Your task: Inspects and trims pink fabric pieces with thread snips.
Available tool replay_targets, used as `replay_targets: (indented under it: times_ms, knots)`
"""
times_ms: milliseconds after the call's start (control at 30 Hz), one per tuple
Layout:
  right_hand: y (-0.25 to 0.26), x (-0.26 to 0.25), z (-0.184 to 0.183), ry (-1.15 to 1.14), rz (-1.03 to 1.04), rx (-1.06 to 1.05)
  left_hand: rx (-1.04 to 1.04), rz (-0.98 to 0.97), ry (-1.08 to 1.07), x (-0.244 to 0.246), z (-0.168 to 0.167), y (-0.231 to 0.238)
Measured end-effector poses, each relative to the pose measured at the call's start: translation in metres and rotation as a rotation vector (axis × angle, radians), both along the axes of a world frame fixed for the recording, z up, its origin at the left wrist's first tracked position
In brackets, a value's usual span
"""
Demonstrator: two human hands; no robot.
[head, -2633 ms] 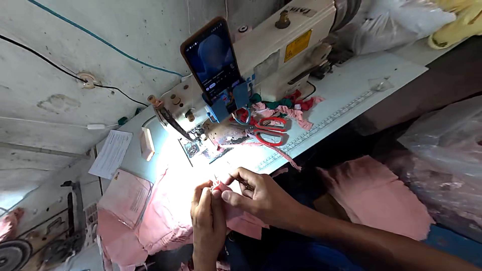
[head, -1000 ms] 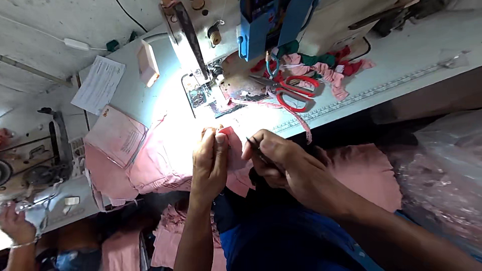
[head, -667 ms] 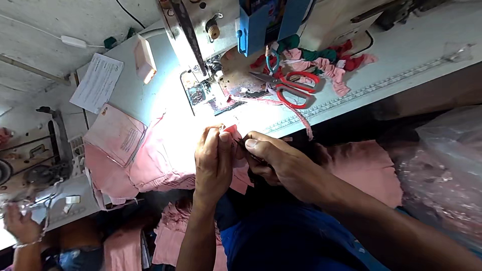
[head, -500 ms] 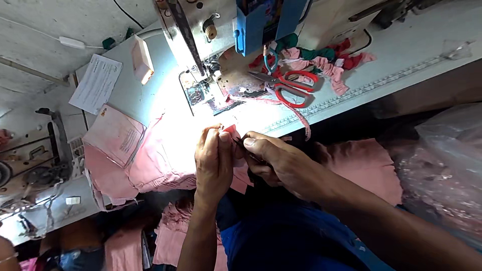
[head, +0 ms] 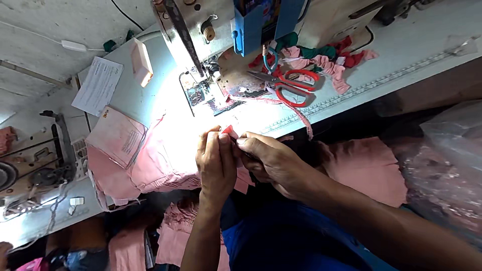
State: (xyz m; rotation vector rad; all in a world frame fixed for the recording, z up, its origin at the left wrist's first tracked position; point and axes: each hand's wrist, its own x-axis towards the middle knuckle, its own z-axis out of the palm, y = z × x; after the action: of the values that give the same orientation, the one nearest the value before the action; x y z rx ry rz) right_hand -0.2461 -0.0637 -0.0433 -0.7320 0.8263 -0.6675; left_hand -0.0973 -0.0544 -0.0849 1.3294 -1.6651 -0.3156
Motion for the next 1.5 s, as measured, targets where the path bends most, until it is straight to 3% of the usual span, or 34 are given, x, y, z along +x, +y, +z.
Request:
replay_targets:
  times_ms: [333, 433, 500, 567, 733, 867, 967, 1100, 1133, 1200, 1267, 1300, 1433, 1500]
  knots:
    - [-0.004, 0.005, -0.004, -0.097, -0.021, 0.013, 0.035, -0.014, 0.096, 0.004, -0.004, -0.002]
    - [-0.002, 0.007, -0.016, 0.026, -0.075, -0.224, 0.001, -0.005, 0.06, 0.007, 0.001, -0.005]
    - [0.0, 0.003, -0.025, 0.305, -0.117, -0.496, -0.009, 0.011, 0.034, 0.011, 0.004, -0.006]
    - [-0.002, 0.002, -0.028, 0.529, -0.112, -0.61, 0.013, 0.01, -0.003, 0.012, 0.007, -0.004]
    - [-0.009, 0.005, -0.03, 0.35, -0.17, -0.608, 0.082, -0.042, -0.004, 0.014, 0.008, -0.002]
    - [-0.003, 0.012, -0.032, 0.427, -0.245, -0.663, 0.251, -0.035, 0.175, 0.009, 0.003, 0.002]
    - [0.0, 0.011, -0.033, 0.485, -0.231, -0.708, 0.167, -0.09, 0.217, 0.008, -0.004, 0.001]
    - [0.003, 0.006, -0.03, 0.645, -0.232, -0.934, -0.074, -0.05, 0.004, 0.012, -0.006, -0.001]
    - [0.002, 0.005, -0.028, 0.569, -0.212, -0.893, -0.142, -0.003, -0.07, 0.013, -0.003, -0.001]
    - [-0.004, 0.002, -0.021, 0.186, -0.126, -0.585, -0.214, 0.042, -0.168, 0.015, 0.008, -0.002]
    - [-0.012, 0.001, -0.017, -0.193, -0.048, -0.238, -0.17, -0.036, -0.124, 0.019, 0.016, -0.005]
    - [-0.014, 0.001, -0.016, -0.256, -0.017, -0.165, -0.101, -0.103, -0.054, 0.022, 0.017, -0.006]
    - [-0.015, 0.0, -0.017, -0.062, -0.03, -0.292, 0.167, -0.238, 0.281, 0.02, 0.012, -0.004]
    - [-0.014, 0.0, -0.018, 0.043, -0.076, -0.366, 0.188, -0.206, 0.307, 0.015, 0.011, -0.003]
